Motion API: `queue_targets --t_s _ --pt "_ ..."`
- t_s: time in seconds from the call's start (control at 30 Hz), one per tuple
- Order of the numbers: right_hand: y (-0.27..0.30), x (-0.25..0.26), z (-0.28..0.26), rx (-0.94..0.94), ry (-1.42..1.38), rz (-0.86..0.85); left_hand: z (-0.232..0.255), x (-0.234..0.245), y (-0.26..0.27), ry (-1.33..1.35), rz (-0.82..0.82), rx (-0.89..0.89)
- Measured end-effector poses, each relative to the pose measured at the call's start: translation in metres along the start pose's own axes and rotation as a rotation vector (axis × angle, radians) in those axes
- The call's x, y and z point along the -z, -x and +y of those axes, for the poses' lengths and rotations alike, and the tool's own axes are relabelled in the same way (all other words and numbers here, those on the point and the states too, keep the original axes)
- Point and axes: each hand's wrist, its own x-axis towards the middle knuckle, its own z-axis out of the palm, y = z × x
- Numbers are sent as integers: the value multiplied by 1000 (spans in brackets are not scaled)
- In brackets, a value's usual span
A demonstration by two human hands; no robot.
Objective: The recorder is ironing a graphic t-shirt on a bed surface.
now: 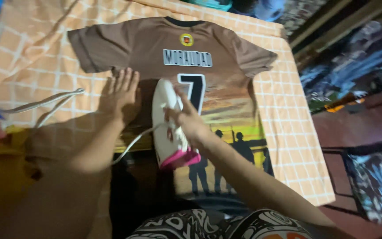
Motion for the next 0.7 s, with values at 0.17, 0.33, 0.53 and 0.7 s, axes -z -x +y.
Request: queue_targets --t_s 0.17,0.33,0.53,0.7 --pt "-78 4 -31 49 -109 68 32 57 1 -125 -95 36" --pt "-126 22 -73 38 -83 40 21 42 10 -139 -63 -26" --pt "-105 39 -74 58 -111 42 23 36 7 -57 -34 -3" --pt "-28 76 -35 51 -1 98 30 51 5 1 -74 52"
